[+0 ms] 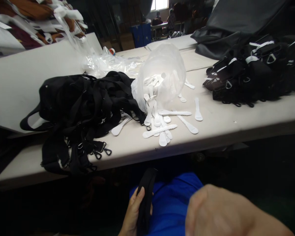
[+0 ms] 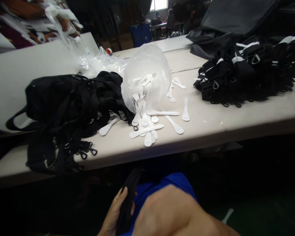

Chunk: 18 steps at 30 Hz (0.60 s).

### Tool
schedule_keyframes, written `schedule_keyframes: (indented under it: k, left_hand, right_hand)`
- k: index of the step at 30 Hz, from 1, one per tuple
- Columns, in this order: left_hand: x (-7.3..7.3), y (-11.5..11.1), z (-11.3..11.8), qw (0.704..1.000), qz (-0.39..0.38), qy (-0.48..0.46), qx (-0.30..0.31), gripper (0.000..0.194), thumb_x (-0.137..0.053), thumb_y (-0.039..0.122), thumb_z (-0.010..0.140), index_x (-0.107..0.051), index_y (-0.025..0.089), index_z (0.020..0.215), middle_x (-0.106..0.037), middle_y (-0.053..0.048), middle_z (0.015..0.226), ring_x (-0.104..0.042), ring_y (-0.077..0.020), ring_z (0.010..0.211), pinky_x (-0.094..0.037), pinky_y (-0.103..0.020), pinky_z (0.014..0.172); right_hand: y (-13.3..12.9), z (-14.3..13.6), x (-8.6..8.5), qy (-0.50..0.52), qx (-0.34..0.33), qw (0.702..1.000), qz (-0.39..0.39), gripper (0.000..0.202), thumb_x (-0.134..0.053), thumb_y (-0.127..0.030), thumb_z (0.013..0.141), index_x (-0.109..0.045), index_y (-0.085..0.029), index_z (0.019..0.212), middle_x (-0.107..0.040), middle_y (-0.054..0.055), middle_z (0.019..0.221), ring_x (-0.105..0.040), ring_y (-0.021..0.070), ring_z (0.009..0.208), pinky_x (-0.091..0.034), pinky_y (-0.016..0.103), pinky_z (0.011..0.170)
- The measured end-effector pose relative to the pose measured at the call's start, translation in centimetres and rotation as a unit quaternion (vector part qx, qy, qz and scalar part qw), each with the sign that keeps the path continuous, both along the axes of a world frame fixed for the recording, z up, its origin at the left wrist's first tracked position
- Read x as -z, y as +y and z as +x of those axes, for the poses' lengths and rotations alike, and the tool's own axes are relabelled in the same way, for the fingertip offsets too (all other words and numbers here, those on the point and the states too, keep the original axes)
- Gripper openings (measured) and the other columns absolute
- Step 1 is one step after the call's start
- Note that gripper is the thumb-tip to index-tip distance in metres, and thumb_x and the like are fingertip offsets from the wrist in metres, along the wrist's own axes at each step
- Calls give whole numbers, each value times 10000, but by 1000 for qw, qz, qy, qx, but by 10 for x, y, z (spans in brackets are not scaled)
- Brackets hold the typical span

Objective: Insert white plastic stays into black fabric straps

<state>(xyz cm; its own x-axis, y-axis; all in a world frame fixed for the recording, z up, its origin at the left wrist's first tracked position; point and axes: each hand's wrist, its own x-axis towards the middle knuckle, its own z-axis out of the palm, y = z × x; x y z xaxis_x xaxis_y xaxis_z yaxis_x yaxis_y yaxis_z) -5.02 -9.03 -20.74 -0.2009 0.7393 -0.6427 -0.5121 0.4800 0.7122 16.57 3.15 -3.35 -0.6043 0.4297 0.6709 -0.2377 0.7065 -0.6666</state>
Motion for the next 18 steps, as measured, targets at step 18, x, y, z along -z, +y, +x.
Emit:
schedule_keyframes:
  k: [18]
  left_hand:
    - [-8,1,-7,996,84,-33,-20,477,-759,558,740,-662,108,865,-611,-51,543,-494,-85,440,-318,-177,444]
  right_hand:
    - [127,-59,96,97,256,893,-358,287,-807,-407,728,-666,-162,677,-551,-14,672,-498,92,580,-418,229,541]
